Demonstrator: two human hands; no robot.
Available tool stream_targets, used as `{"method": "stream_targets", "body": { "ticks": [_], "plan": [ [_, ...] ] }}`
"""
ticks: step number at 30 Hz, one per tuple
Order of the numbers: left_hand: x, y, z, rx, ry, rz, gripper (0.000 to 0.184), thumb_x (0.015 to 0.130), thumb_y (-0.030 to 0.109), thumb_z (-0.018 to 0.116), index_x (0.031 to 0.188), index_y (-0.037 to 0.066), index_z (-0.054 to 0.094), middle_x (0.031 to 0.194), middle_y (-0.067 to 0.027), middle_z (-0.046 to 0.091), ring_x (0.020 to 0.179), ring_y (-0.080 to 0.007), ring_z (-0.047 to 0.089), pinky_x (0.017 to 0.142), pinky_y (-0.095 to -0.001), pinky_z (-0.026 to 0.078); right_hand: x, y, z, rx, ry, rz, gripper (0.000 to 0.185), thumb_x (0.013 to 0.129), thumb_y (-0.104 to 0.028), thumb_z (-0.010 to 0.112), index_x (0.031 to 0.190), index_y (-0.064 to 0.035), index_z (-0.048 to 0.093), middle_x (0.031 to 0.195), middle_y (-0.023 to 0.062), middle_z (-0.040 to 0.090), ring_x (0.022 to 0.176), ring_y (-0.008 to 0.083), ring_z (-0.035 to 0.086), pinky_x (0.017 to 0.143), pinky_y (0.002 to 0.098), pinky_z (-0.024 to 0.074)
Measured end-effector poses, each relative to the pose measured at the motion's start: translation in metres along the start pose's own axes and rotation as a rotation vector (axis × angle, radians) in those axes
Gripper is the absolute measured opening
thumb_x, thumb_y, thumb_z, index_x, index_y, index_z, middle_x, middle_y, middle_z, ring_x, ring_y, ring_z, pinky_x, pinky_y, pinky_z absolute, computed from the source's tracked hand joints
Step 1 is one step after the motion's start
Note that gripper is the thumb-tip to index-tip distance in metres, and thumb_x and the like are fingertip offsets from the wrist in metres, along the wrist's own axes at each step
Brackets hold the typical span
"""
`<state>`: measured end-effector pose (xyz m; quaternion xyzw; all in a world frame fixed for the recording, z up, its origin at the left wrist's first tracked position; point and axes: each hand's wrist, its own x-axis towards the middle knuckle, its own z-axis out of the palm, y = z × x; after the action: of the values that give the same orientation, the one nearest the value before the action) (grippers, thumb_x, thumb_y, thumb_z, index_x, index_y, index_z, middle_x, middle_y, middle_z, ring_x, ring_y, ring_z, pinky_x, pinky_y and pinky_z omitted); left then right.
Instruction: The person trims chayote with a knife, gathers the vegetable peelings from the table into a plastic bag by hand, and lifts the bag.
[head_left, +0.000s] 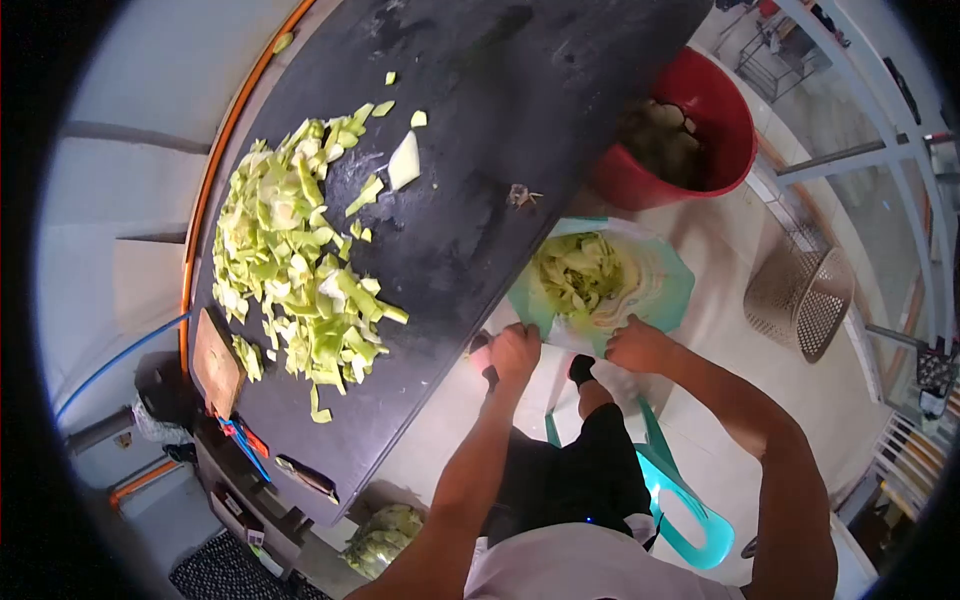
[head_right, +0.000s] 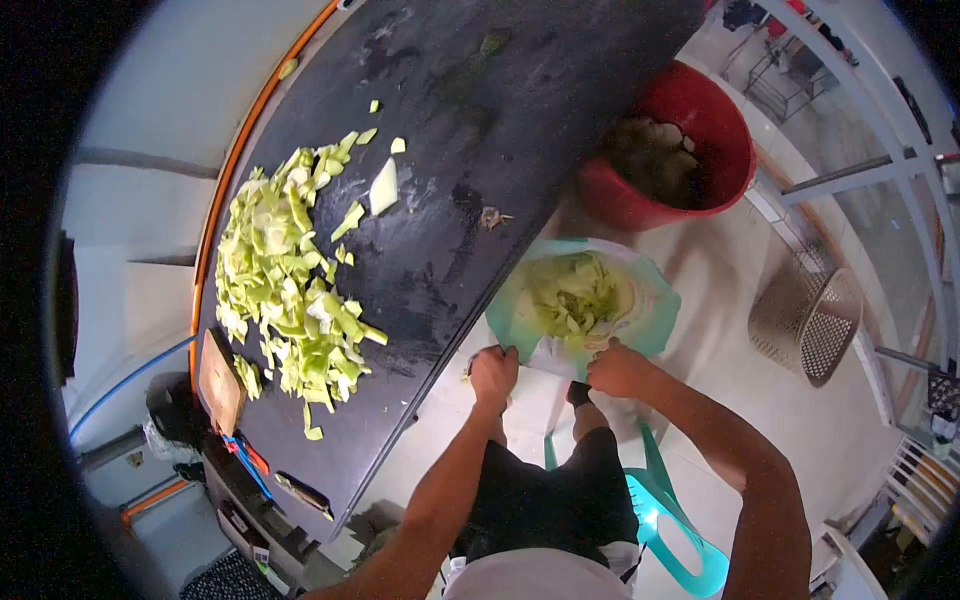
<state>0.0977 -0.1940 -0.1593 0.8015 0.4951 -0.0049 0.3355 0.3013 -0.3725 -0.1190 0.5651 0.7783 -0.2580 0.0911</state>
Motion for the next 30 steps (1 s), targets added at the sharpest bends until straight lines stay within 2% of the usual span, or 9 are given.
{"method": "stream_targets", "body": {
  "ticks": [6,9,13,14,15,17,24,26,30],
  "plan": [
    [-0.038,0.017,-0.099,-0.457,-0.156,0.107,0.024,0.094,0.022,0.071,0.089,-0.002,0.07,0.079,-0.0155,0.07,0.063,-0.0214,0.063,0.061,-0.0333,0.049,0.016,-0.021,-0.071,0.225,0.085,0.124,0.035,0.084,-0.041,0.069,0.115,-0.0227,0.073,0.109,0.0027,0.071,0.107,0.0262,0.065,0.092,0.053,0.0484],
    [-0.067,-0.028,-0.194,-0.468,0.125,0.304,0.02,0.09,0.017,0.075,0.101,0.001,0.07,0.095,-0.0102,0.07,0.077,-0.0212,0.066,0.07,-0.0326,0.052,0.047,-0.026,-0.141,0.517,0.528,0.21,0.059,0.079,-0.047,0.078,0.13,-0.0183,0.067,0.123,0.0066,0.068,0.119,0.0295,0.06,0.1,0.0587,0.0438],
    [-0.104,-0.146,-0.291,-0.063,0.707,0.019,0.095,0.067,0.034,0.094,0.142,0.003,0.046,0.142,-0.0224,0.047,0.131,-0.0405,0.045,0.107,-0.0491,0.041,0.12,-0.02,-0.235,0.376,0.853,0.291,0.097,0.067,-0.047,0.088,0.148,-0.0139,0.047,0.149,0.0154,0.049,0.14,0.0385,0.042,0.111,0.0639,0.0316],
    [-0.105,-0.185,-0.301,0.013,0.745,-0.055,0.128,0.053,0.051,0.096,0.153,0.003,0.03,0.152,-0.0258,0.034,0.14,-0.0443,0.034,0.112,-0.0509,0.037,0.142,-0.017,-0.245,0.271,0.872,0.353,0.111,0.063,-0.049,0.09,0.154,-0.0139,0.038,0.155,0.0178,0.041,0.146,0.041,0.034,0.114,0.064,0.0277],
    [-0.101,-0.225,-0.295,0.062,0.743,-0.122,0.135,0.051,0.057,0.094,0.154,0.001,0.027,0.154,-0.0279,0.031,0.142,-0.0455,0.031,0.114,-0.0527,0.033,0.164,-0.009,-0.241,0.253,0.752,0.46,0.135,0.054,-0.058,0.091,0.16,-0.0139,0.021,0.163,0.0225,0.024,0.15,0.048,0.021,0.116,0.0642,0.0222],
    [-0.082,-0.238,-0.298,0.273,0.559,-0.25,0.15,0.045,0.069,0.09,0.155,-0.004,0.02,0.157,-0.0328,0.024,0.147,-0.0492,0.022,0.119,-0.0567,0.023,0.209,-0.029,-0.24,0.256,0.64,0.401,0.144,0.047,-0.063,0.091,0.161,-0.0116,0.018,0.162,0.0252,0.022,0.149,0.0503,0.019,0.116,0.0654,0.0202],
    [0.054,-0.179,-0.323,-0.145,0.587,0.222,0.131,0.052,0.055,0.094,0.155,0.0,0.033,0.155,-0.0272,0.037,0.143,-0.0443,0.036,0.118,-0.0495,0.031,0.346,-0.143,-0.235,0.347,0.652,0.106,0.154,0.039,-0.054,0.096,0.161,-0.0109,0.013,0.162,0.0267,0.018,0.151,0.0462,0.018,0.12,0.0613,0.019],
    [0.076,-0.176,-0.316,-0.52,0.519,0.316,0.114,0.062,0.054,0.09,0.151,0.002,0.042,0.152,-0.0278,0.042,0.142,-0.0418,0.041,0.115,-0.0468,0.036,0.381,-0.154,-0.242,0.387,0.734,0.007,0.144,0.043,-0.041,0.098,0.159,-0.0097,0.02,0.159,0.0264,0.026,0.147,0.0451,0.027,0.121,0.0537,0.0239],
    [0.102,-0.175,-0.313,-1.702,0.319,0.143,0.079,0.086,0.039,0.076,0.149,0.002,0.046,0.142,-0.0146,0.055,0.126,-0.0228,0.055,0.108,-0.0366,0.043,0.411,-0.163,-0.252,0.742,0.867,-0.137,0.116,0.054,-0.046,0.094,0.15,-0.0061,0.042,0.151,0.0264,0.04,0.142,0.0456,0.035,0.117,0.0537,0.0313]
  ]
}}
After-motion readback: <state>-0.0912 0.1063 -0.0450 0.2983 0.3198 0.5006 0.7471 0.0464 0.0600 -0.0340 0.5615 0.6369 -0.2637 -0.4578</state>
